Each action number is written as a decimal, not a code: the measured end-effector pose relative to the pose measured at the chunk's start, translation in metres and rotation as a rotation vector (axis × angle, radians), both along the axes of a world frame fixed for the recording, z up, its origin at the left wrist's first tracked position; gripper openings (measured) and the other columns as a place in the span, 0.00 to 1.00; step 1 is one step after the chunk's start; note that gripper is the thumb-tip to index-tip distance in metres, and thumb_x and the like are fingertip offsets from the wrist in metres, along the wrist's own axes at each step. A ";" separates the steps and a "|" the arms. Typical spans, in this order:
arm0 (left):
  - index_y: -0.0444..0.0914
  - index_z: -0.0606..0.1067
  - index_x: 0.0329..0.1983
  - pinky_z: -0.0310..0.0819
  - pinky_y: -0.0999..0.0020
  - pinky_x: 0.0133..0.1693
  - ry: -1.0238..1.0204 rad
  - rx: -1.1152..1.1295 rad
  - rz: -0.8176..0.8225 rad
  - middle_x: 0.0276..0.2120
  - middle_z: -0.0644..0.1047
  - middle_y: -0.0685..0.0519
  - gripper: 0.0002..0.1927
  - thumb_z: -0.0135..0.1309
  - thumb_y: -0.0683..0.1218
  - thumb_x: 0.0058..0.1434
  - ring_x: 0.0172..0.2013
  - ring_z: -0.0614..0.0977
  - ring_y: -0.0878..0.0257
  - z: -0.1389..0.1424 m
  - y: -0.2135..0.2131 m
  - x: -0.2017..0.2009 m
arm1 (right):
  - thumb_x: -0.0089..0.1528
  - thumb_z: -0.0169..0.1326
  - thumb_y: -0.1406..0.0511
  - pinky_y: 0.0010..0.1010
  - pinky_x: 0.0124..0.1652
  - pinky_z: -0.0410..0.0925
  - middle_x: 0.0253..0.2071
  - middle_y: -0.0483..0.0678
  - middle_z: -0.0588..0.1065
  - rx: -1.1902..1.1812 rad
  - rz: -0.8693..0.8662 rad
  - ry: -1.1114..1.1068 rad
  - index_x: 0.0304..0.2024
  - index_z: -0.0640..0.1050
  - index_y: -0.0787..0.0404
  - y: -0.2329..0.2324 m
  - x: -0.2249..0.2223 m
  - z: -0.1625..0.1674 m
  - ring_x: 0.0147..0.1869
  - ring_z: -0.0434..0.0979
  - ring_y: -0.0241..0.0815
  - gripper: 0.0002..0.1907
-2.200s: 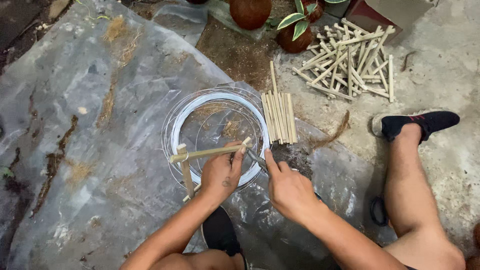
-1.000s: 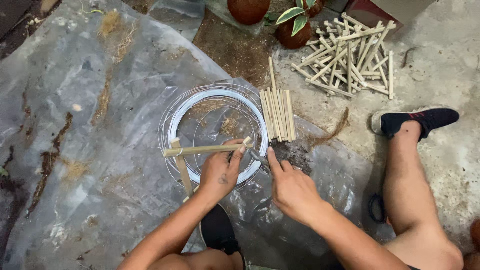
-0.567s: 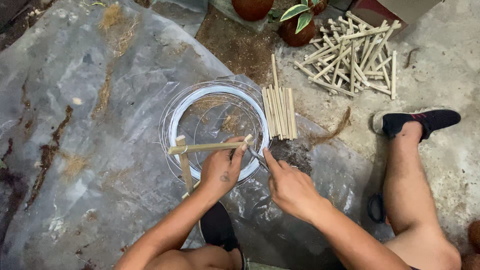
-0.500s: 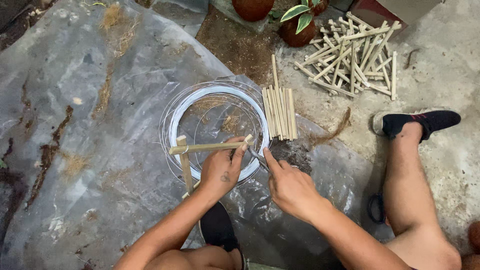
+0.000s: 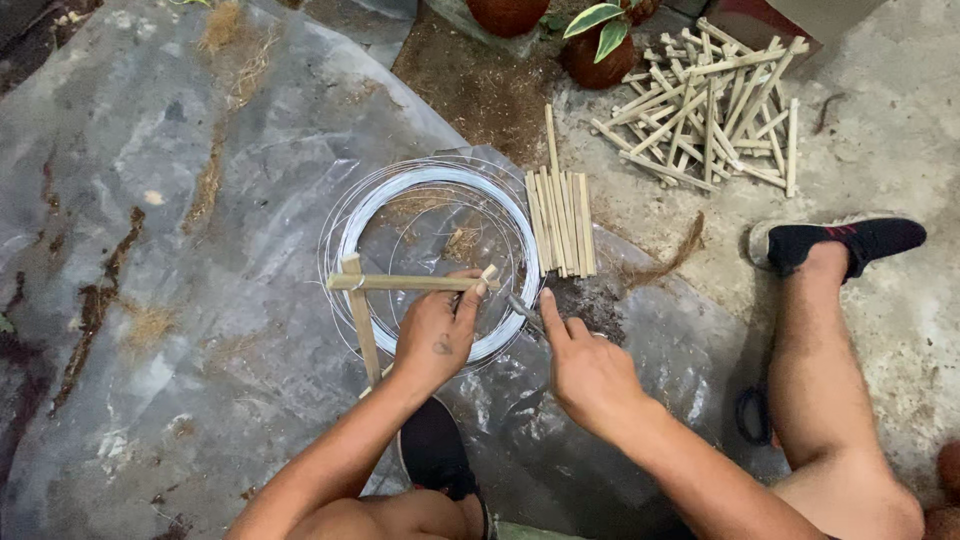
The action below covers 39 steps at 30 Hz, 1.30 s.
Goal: The person sits on the floor and assembles small triangular frames from wooden dowel sticks, fitting sticks together, cutting a stick with pliers, and applying glue at the joints with a handheld tool. At the end the person lifts and handles a large coil of wire.
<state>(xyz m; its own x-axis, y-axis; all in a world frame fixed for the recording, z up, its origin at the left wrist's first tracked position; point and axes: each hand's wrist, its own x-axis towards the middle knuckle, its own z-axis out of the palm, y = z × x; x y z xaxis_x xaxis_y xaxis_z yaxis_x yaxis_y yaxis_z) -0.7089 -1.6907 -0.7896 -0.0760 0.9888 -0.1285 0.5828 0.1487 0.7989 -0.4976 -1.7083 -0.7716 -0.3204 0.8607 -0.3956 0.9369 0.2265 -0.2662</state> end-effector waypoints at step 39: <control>0.44 0.77 0.56 0.76 0.59 0.36 -0.099 -0.043 -0.075 0.31 0.82 0.47 0.22 0.47 0.59 0.67 0.33 0.85 0.54 0.019 -0.014 0.013 | 0.70 0.46 0.67 0.27 0.20 0.60 0.25 0.48 0.69 -1.284 -0.770 1.379 0.51 0.73 0.69 -0.015 0.041 -0.036 0.22 0.67 0.37 0.11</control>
